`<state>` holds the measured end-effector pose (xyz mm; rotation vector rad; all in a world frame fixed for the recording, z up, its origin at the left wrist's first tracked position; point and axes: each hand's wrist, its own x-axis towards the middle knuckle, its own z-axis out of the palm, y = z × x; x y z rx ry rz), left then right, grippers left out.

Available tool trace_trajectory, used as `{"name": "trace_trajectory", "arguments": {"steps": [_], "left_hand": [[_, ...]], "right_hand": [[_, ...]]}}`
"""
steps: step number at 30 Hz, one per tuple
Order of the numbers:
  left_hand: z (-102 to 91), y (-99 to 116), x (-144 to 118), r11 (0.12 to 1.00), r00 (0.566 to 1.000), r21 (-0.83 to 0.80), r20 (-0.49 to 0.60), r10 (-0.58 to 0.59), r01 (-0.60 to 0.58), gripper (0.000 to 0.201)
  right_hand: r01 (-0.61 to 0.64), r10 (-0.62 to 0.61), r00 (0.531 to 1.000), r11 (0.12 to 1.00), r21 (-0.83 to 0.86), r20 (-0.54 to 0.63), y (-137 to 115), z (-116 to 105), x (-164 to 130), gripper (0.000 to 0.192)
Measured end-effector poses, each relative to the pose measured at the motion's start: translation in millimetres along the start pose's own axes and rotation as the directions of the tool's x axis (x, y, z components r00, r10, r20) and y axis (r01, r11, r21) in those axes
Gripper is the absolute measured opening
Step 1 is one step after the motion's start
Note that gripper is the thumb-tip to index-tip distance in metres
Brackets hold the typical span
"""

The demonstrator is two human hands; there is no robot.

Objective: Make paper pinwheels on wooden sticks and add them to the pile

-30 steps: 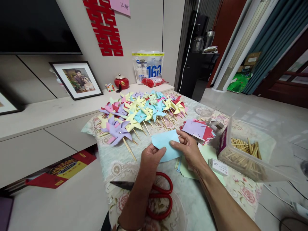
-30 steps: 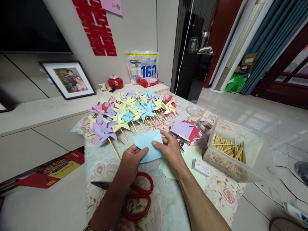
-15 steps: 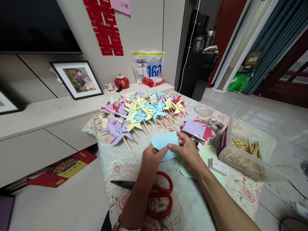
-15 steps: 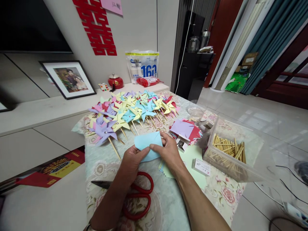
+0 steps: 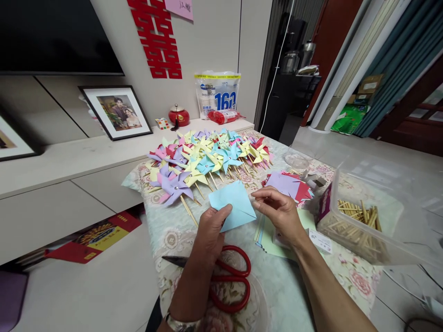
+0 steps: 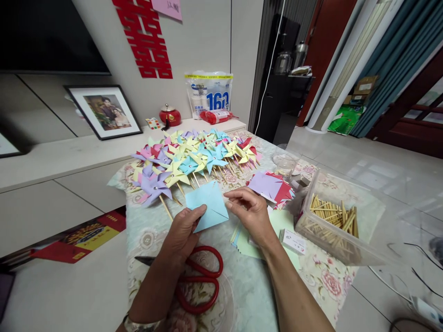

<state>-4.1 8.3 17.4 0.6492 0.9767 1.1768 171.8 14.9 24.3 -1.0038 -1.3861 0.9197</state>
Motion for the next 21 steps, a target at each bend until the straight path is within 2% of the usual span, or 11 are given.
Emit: {"name": "trace_trajectory", "arguments": {"steps": [3, 7, 14, 21], "left_hand": [[-2.6, 0, 0, 0.998, 1.000, -0.058, -0.013, -0.019, 0.018, 0.023], [-1.8, 3, -2, 0.998, 1.000, -0.065, -0.008, -0.012, 0.011, 0.026], [-0.8, 1, 0, 0.997, 0.999, -0.079, -0.022, -0.025, 0.024, 0.023], [-2.6, -10, 5, 0.998, 0.999, -0.064, -0.039, 0.017, -0.019, 0.037]], "right_hand": [[0.143, -0.120, 0.980, 0.980, -0.141, 0.157, -4, -2, -1, 0.013], [0.265, -0.186, 0.934, 0.933, -0.242, 0.304, -2, -1, -1, 0.020], [0.345, -0.243, 0.908, 0.895, -0.282, 0.340, 1, -1, -1, 0.024], [0.395, -0.274, 0.870, 0.885, -0.246, 0.410, 3, -3, -2, 0.018]]}}
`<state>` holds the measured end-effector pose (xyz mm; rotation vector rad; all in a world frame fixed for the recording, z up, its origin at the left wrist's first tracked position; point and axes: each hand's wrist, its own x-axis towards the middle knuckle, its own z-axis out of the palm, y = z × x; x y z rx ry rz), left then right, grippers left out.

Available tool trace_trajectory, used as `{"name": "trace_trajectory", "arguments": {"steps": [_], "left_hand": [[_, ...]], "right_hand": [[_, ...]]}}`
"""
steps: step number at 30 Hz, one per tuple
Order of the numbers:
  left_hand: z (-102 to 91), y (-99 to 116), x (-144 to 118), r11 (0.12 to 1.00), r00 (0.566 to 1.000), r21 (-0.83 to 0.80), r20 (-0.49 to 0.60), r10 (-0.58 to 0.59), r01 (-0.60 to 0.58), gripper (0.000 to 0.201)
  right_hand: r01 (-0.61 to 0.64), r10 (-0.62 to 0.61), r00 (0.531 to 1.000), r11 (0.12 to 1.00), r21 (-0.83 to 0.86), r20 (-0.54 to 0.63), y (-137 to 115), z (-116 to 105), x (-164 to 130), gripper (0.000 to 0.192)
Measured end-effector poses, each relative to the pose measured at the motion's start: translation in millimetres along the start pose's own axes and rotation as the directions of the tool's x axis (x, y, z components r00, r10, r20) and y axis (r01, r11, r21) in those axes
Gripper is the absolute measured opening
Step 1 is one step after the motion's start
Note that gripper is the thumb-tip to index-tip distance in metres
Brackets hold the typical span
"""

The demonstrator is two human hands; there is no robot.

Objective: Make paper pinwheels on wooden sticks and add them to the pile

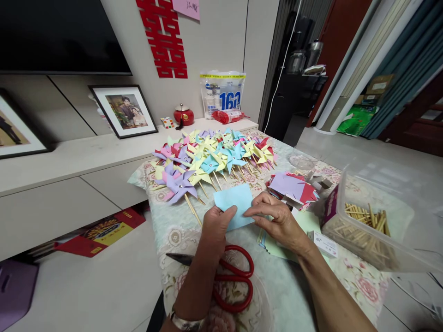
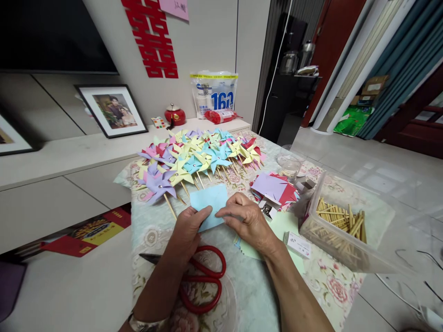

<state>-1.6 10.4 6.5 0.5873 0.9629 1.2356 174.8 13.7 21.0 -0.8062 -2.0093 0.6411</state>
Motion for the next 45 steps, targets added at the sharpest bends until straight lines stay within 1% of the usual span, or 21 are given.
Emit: {"name": "trace_trajectory", "arguments": {"steps": [6, 9, 12, 17, 21, 26, 29, 36, 42, 45], "left_hand": [[-3.4, -8, 5, 0.988, 0.994, 0.134, -0.066, 0.092, -0.083, 0.035], [-2.5, -8, 6, 0.978, 0.990, 0.178, -0.077, 0.122, -0.107, 0.035], [0.8, -6, 5, 0.968, 0.986, 0.220, -0.090, 0.138, -0.116, 0.031], [5.2, -3, 3, 0.969, 0.991, 0.229, -0.071, 0.116, -0.097, 0.028], [5.2, -3, 2, 0.967, 0.994, 0.238, -0.048, 0.103, -0.089, 0.025], [4.4, -4, 1, 0.973, 0.998, 0.221, -0.011, 0.067, -0.063, 0.026], [3.6, -4, 0, 0.974, 0.998, 0.221, -0.003, 0.058, -0.056, 0.024], [4.4, -2, -3, 0.978, 0.999, 0.208, -0.022, 0.034, -0.028, 0.026], [4.7, -3, -3, 0.962, 0.996, 0.263, -0.038, 0.087, -0.074, 0.020], [3.1, -5, -2, 0.952, 0.995, 0.295, -0.032, 0.090, -0.077, 0.020]], "right_hand": [[-0.042, 0.041, 0.998, 0.999, 0.022, 0.046, -2, -1, 0, 0.015], [-0.093, 0.090, 0.993, 0.995, 0.028, 0.079, -5, -1, 2, 0.015], [-0.154, 0.152, 0.985, 0.988, 0.012, 0.083, -7, 0, 4, 0.014], [-0.245, 0.248, 0.966, 0.969, -0.040, 0.069, -7, 3, 5, 0.013], [-0.309, 0.314, 0.948, 0.947, -0.083, 0.059, -8, 5, 6, 0.016], [-0.371, 0.379, 0.925, 0.918, -0.139, 0.031, -8, 7, 6, 0.018], [-0.376, 0.384, 0.923, 0.910, -0.175, 0.013, -8, 8, 6, 0.019], [-0.344, 0.351, 0.936, 0.912, -0.225, -0.009, -6, 9, 4, 0.018], [-0.325, 0.335, 0.942, 0.908, -0.265, -0.007, -6, 11, 4, 0.018], [-0.328, 0.340, 0.940, 0.903, -0.277, -0.007, -5, 11, 3, 0.018]]}}
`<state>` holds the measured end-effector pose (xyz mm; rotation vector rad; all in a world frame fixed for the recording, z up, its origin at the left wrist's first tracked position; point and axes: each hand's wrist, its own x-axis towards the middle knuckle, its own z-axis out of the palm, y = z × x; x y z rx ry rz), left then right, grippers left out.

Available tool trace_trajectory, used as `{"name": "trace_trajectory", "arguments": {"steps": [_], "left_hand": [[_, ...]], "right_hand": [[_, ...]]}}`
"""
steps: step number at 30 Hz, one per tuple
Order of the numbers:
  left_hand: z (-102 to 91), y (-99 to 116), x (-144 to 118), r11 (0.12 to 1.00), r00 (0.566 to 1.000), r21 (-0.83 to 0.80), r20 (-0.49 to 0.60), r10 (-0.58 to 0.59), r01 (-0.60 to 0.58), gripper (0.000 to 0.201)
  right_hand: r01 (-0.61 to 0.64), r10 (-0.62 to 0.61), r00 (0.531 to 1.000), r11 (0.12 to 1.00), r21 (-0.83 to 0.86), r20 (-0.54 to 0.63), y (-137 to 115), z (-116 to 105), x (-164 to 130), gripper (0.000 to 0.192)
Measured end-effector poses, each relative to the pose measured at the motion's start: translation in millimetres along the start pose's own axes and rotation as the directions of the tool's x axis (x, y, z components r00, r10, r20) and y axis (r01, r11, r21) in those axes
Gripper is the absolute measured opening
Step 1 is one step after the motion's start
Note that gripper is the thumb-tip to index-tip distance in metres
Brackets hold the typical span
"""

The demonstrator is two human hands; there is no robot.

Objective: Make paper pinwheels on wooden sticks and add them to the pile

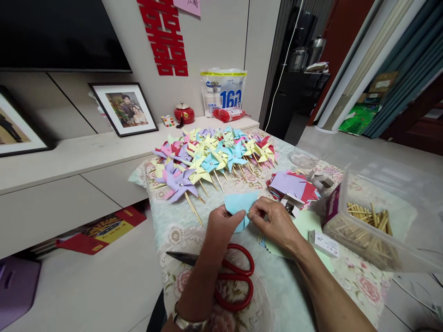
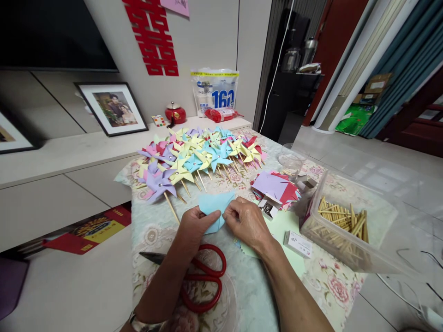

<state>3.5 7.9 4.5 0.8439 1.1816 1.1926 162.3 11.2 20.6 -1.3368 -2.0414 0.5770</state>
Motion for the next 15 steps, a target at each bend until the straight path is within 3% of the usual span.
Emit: {"name": "trace_trajectory", "arguments": {"steps": [15], "left_hand": [[0.4, -4.6, 2.6, 0.998, 1.000, 0.056, 0.013, 0.006, -0.007, 0.022]], "right_hand": [[0.009, -0.009, 1.000, 1.000, -0.003, -0.016, 1.8, 1.1, 0.3, 0.020]]}}
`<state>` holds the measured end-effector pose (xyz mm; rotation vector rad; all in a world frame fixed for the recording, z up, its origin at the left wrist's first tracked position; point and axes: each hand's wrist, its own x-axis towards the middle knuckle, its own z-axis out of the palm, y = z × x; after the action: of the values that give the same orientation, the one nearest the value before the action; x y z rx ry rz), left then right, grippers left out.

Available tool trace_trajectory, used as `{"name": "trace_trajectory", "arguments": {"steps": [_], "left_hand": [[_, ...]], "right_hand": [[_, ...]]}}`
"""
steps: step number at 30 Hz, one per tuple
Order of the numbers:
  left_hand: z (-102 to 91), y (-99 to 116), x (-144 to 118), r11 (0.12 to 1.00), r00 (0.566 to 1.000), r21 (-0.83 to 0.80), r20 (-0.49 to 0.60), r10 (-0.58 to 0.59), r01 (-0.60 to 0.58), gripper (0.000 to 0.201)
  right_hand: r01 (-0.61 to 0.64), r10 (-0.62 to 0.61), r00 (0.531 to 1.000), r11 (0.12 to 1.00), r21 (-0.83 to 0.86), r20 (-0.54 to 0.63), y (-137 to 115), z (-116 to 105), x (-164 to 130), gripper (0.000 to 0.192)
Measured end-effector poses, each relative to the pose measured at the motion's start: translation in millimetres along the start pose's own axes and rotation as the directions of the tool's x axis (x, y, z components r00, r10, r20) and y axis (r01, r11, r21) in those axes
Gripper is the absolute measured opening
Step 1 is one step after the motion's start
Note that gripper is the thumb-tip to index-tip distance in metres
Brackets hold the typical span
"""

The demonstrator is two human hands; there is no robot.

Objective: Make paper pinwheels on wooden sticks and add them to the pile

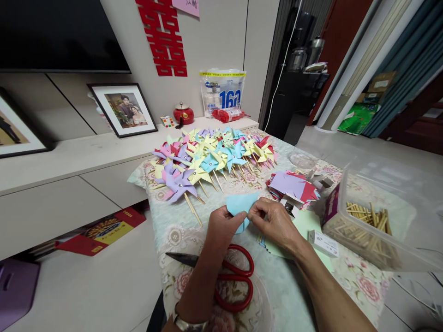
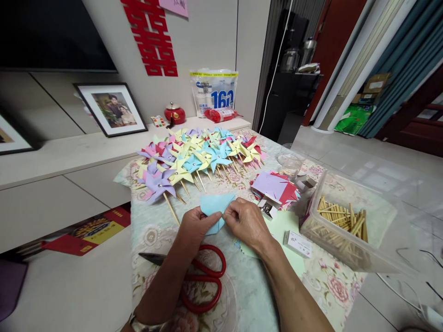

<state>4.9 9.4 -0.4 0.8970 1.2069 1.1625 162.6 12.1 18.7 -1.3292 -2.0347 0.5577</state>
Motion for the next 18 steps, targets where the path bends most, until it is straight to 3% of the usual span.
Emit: {"name": "trace_trajectory", "arguments": {"steps": [12, 15, 18], "left_hand": [[-0.3, 2, 0, 1.000, 1.000, 0.005, 0.013, -0.003, 0.003, 0.020], [-1.4, 7, -2, 0.999, 1.000, -0.023, 0.009, -0.024, 0.024, 0.020], [-5.0, 13, -5, 0.998, 0.996, -0.020, 0.061, -0.065, 0.066, 0.023]], "right_hand": [[-0.021, 0.019, 0.999, 0.997, 0.081, 0.026, -2, -4, 0, 0.019], [-0.012, 0.036, 0.990, 0.985, 0.175, -0.133, 0, -7, 0, 0.014], [0.017, 0.085, 0.931, 0.961, 0.275, -0.355, 5, -8, 0, 0.017]]}}
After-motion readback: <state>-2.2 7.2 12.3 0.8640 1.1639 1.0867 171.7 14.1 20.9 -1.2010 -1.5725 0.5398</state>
